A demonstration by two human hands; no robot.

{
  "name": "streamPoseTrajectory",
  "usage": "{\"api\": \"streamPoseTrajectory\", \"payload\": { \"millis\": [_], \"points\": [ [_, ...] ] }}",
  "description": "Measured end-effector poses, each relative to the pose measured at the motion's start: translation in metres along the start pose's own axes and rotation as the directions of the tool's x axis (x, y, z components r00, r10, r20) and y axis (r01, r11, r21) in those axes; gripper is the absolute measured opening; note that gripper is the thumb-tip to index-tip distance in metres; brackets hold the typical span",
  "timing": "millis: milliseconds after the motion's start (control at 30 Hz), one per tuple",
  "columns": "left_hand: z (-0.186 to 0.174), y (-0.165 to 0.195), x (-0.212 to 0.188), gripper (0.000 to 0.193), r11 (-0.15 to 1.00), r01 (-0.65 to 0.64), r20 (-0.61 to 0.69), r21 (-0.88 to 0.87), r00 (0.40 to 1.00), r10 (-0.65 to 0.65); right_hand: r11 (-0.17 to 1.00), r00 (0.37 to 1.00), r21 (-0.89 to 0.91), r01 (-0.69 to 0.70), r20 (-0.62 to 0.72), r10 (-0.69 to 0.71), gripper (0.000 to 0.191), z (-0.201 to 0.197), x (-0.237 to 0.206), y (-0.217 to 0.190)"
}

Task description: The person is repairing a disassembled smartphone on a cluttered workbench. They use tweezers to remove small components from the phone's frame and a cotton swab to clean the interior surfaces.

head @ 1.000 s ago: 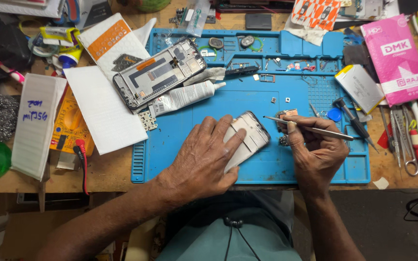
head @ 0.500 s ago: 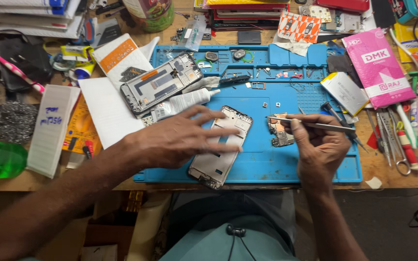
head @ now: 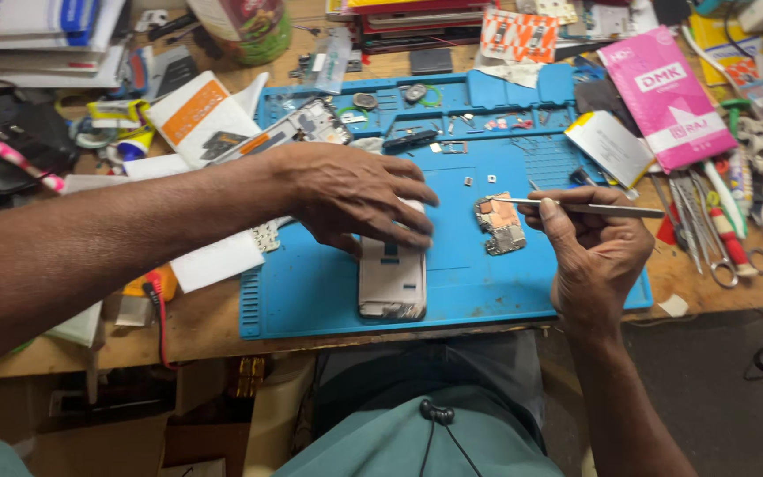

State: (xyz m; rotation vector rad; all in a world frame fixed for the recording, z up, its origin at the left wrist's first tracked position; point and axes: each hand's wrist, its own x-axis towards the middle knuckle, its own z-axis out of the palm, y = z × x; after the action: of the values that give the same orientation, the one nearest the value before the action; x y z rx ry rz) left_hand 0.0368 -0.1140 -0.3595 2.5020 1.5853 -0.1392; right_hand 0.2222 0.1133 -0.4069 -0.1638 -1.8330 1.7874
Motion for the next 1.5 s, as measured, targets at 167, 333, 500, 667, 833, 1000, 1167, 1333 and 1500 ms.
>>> {"api": "streamPoseTrajectory", "payload": {
  "millis": [167, 333, 500, 667, 833, 1000, 1167, 1333, 1500],
  "points": [
    [0.022, -0.002, -0.003, 0.079, 0.994, 0.097, -0.259, -0.043, 0.96, -0.105, 1.0, 1.0, 0.007, -0.001, 0.008, 0.001, 0.008, -0.005, 0.006, -0.009],
    [0.034, 0.036, 0.016, 0.063, 0.891, 0.426, -0.105, -0.159, 0.89, -0.444, 1.0, 1.0, -0.025, 0.004, -0.004, -0.004, 0.009, -0.004, 0.009, -0.012],
    [0.028, 0.054, -0.004, 0.084, 0.879, 0.438, -0.43, -0.186, 0.769, -0.474, 1.0, 1.0, -0.017, -0.001, 0.006, 0.001, 0.01, 0.0, 0.006, -0.014],
    [0.036, 0.059, -0.028, 0.081, 0.826, 0.449, -0.286, -0.342, 0.787, -0.546, 0.997, 1.0, -0.066, -0.028, -0.015, 0.027, 0.007, -0.008, -0.006, -0.013],
    [0.068, 0.098, -0.015, 0.087, 0.67, 0.668, -0.313, -0.323, 0.593, -0.742, 0.992, 0.994, 0.051, -0.112, 0.015, 0.112, 0.011, -0.013, -0.012, -0.02],
    [0.119, 0.045, 0.004, 0.09, 0.58, 0.756, -0.518, -0.302, 0.381, -0.766, 0.972, 0.973, 0.046, -0.231, 0.01, 0.231, 0.014, -0.016, 0.0, -0.04],
    [0.148, 0.044, 0.055, 0.089, 0.534, 0.764, -0.493, -0.364, 0.328, -0.806, 0.97, 0.984, 0.166, -0.178, 0.018, 0.177, 0.013, -0.034, -0.015, -0.032],
    [0.102, 0.099, 0.1, 0.089, 0.519, 0.721, -0.465, -0.46, 0.302, -0.832, 0.987, 0.989, 0.075, -0.144, -0.031, 0.147, 0.013, -0.042, -0.036, -0.005],
    [0.052, 0.119, 0.063, 0.063, 0.596, 0.556, -0.47, -0.579, 0.37, -0.801, 0.953, 0.961, -0.119, -0.278, -0.033, 0.276, 0.01, -0.03, -0.045, 0.011]
  ]
}}
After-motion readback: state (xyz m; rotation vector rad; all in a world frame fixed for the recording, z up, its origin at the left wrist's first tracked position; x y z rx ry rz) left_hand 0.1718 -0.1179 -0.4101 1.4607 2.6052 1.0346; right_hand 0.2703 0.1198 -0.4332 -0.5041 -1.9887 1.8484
